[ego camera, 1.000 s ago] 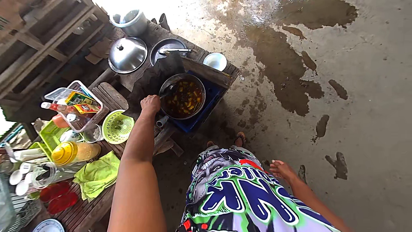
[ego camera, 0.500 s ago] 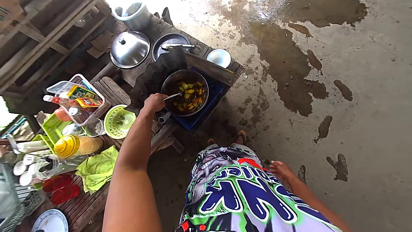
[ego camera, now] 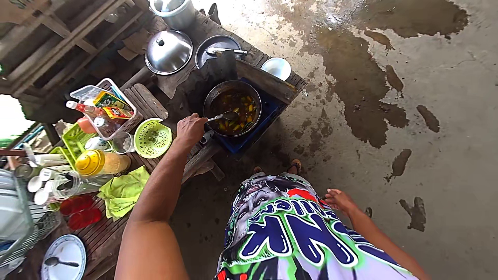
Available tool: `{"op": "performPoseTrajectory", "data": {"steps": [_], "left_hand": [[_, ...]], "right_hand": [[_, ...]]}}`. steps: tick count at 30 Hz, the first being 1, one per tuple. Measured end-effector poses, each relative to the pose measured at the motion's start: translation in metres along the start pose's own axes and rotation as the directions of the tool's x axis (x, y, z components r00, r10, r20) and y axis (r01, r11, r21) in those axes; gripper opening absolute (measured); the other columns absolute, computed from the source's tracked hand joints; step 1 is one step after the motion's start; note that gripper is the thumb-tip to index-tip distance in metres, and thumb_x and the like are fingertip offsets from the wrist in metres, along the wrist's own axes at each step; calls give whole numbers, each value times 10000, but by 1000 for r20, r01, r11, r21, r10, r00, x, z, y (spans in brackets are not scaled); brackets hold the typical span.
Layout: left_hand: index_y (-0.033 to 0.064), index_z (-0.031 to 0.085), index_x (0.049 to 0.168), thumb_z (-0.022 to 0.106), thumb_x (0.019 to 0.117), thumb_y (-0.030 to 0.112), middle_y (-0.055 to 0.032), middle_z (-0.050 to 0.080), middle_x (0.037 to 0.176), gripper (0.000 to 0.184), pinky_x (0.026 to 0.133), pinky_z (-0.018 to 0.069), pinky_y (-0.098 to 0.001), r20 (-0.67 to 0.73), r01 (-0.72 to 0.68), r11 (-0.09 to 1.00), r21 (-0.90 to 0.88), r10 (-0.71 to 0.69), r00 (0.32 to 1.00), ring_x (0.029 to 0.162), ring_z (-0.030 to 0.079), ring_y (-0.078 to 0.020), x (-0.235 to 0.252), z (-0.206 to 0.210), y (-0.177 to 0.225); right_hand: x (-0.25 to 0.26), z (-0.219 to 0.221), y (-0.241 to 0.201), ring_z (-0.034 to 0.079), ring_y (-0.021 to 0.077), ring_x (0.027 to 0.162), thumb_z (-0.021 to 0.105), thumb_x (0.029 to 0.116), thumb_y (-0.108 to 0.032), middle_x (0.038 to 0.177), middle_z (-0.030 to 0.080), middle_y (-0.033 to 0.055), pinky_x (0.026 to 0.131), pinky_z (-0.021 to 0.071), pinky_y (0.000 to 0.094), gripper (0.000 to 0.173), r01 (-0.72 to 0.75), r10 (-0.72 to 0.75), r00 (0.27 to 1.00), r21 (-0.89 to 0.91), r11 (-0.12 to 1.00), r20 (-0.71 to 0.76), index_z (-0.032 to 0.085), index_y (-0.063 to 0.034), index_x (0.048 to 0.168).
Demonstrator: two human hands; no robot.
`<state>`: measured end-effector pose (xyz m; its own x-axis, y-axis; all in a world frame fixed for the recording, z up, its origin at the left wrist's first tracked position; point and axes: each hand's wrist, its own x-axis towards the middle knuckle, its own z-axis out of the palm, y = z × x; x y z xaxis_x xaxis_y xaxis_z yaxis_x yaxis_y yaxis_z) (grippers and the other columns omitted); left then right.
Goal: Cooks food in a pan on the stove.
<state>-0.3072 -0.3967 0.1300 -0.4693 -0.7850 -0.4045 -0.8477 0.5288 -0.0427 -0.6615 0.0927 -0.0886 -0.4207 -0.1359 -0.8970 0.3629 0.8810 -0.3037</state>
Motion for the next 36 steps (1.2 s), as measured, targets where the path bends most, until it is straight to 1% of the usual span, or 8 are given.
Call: {"op": "performPoseTrajectory", "data": {"steps": [3, 6, 12, 17, 23, 27, 31, 36], "left_hand": [[223, 679, 1348, 518, 986, 41, -205, 649, 1265, 436, 843, 533, -626, 20, 57, 998, -10, -57, 998, 1120, 655, -416, 9, 16, 4], [217, 673, 1351, 534, 973, 44, -207, 647, 1269, 439, 824, 539, -624, -4, 87, 996, -9, -87, 996, 1104, 659, -427, 12, 9, 6], [231, 719, 1295, 550, 968, 61, -152, 693, 1269, 405, 859, 506, -686, 129, -27, 990, -141, 45, 991, 1186, 641, -408, 0, -10, 19], [207, 713, 1281, 572, 941, 59, -152, 678, 1269, 397, 808, 539, -649, 118, 11, 999, -48, -5, 993, 1128, 664, -401, 9, 5, 31], [210, 712, 1284, 545, 954, 55, -138, 690, 1258, 401, 827, 536, -639, 166, -52, 998, -45, 59, 984, 1145, 662, -383, -1, -3, 49], [183, 723, 1251, 568, 971, 86, -184, 674, 1246, 334, 791, 540, -652, 98, 50, 999, 15, -51, 994, 1086, 671, -423, 1, -4, 36], [186, 743, 1222, 562, 971, 47, -216, 654, 1225, 340, 825, 495, -665, -61, 105, 994, 38, -102, 993, 1151, 601, -463, -11, -30, 4], [140, 761, 1147, 552, 983, 54, -188, 672, 1188, 280, 920, 451, -610, -38, 132, 975, 180, -127, 991, 1138, 602, -418, -17, -36, -8]], "right_hand": [[0, 3, 0, 677, 323, 1066, 436, 1124, -308, 1350, 600, 239, 880, 550, 470, 436, -2, 2, 1000, 0, 1000, 10, 492, -12, 1439], [-2, 2, 1, 675, 324, 1064, 429, 1125, -311, 1353, 598, 238, 869, 550, 468, 437, -2, 2, 1000, 14, 1000, 2, 485, -14, 1442], [-7, 1, 11, 682, 319, 1042, 428, 1126, -311, 1343, 605, 235, 866, 552, 464, 434, -29, 29, 1000, 24, 999, -11, 492, -18, 1441], [-6, 6, 18, 680, 325, 1058, 434, 1124, -304, 1345, 603, 242, 880, 552, 469, 434, -40, 40, 999, 26, 999, -7, 493, -8, 1436], [-4, 5, 15, 675, 328, 1053, 432, 1125, -310, 1350, 597, 243, 877, 547, 471, 440, -33, 34, 999, 25, 999, -7, 487, -10, 1442], [1, 2, 11, 678, 326, 1045, 436, 1123, -316, 1338, 602, 244, 860, 554, 467, 444, 1, -1, 1000, 47, 999, -9, 485, -11, 1441], [-2, 0, 10, 678, 323, 1043, 431, 1125, -310, 1336, 598, 244, 858, 555, 465, 442, 3, -2, 1000, 54, 999, -17, 482, -10, 1445], [2, -1, 21, 673, 339, 1066, 433, 1125, -305, 1351, 594, 251, 884, 549, 479, 443, -13, 13, 1000, 23, 1000, -2, 488, -3, 1444]]}}
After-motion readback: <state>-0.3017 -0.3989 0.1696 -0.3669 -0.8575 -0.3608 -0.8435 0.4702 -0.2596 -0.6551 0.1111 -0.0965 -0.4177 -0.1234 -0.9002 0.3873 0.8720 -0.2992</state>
